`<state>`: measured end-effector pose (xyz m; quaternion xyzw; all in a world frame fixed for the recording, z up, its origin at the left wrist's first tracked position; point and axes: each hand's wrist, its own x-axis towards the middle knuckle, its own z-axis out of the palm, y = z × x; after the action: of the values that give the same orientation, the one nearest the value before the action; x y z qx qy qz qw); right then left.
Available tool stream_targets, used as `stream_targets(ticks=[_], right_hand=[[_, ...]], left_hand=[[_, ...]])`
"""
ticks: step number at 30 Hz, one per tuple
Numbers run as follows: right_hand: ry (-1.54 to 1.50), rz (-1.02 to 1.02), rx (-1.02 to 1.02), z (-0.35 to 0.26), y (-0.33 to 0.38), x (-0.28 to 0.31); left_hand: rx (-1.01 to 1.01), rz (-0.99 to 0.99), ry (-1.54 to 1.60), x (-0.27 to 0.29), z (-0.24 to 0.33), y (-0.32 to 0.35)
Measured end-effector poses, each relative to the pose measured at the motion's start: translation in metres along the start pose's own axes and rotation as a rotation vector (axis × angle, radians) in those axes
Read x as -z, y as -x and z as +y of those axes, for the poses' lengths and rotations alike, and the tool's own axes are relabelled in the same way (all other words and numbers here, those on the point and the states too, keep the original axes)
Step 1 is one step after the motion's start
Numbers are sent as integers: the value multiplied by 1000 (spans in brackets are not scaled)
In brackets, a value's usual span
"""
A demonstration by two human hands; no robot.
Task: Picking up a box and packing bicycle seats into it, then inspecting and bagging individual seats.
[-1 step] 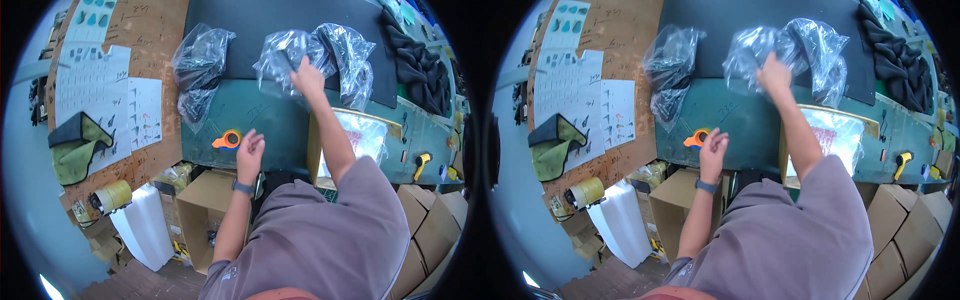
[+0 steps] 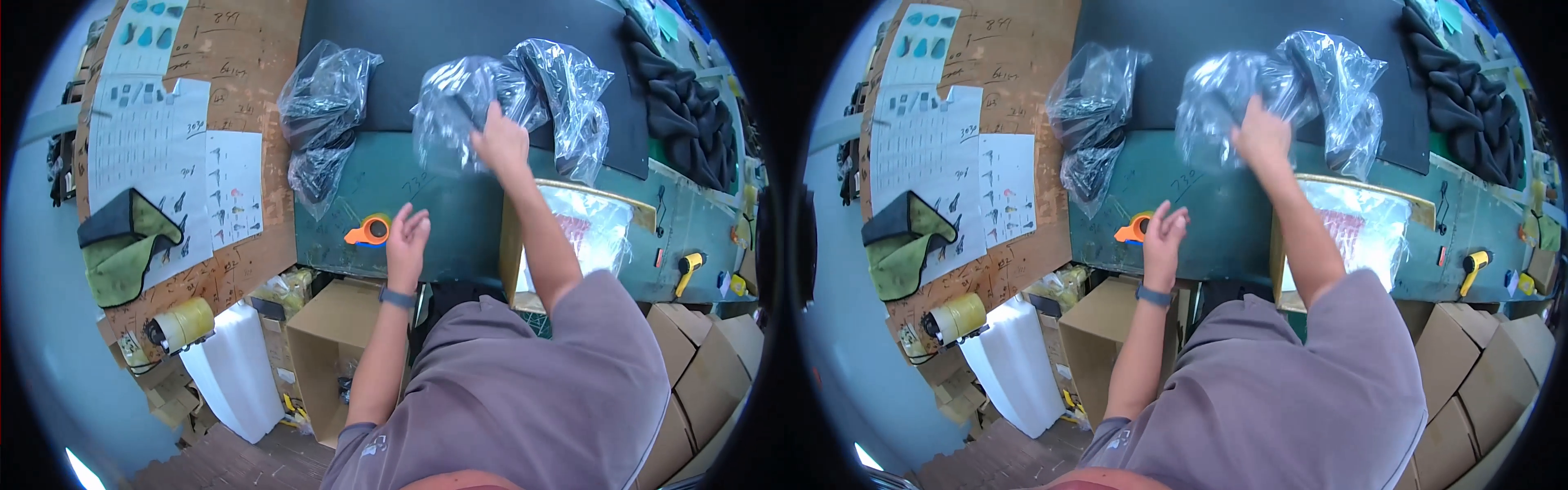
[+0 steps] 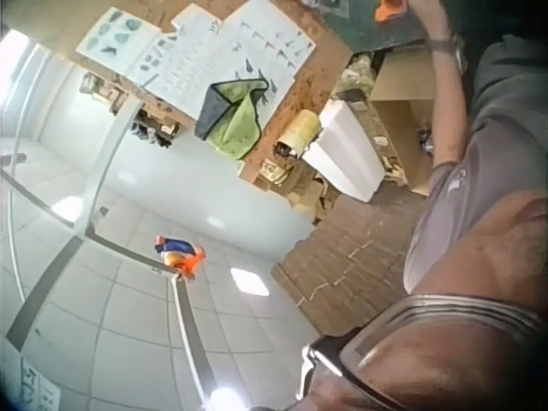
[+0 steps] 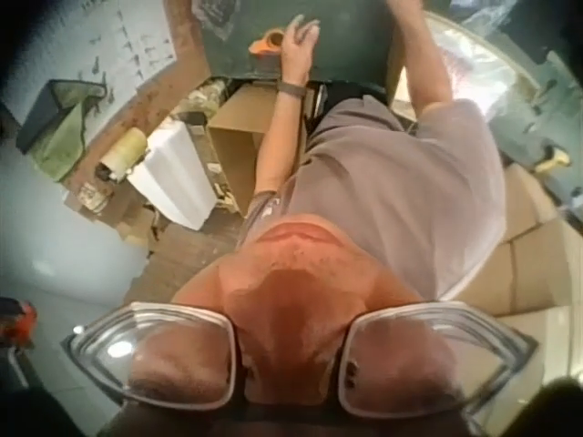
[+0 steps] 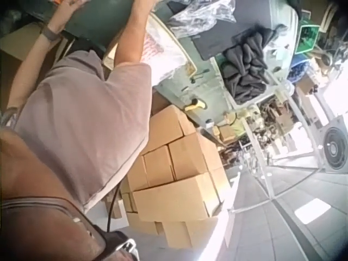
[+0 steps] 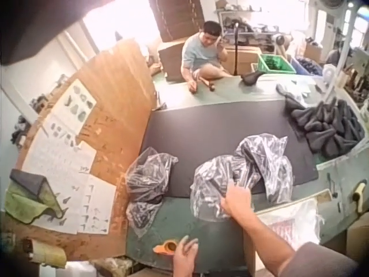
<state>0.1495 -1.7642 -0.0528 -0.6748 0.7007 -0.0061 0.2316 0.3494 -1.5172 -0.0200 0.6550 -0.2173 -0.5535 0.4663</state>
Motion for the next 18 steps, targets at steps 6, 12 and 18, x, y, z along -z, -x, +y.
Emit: stream_targets(ticks=[6, 12, 18], right_hand=[[165, -274, 560, 54, 125, -46], [-313, 170, 308, 36, 65, -19], [-170, 519, 706, -22, -40, -18]], left_hand=[[506, 164, 62, -91, -60, -80], [195, 504, -327, -48, -265, -55], [295, 162, 126, -92, -215, -82]])
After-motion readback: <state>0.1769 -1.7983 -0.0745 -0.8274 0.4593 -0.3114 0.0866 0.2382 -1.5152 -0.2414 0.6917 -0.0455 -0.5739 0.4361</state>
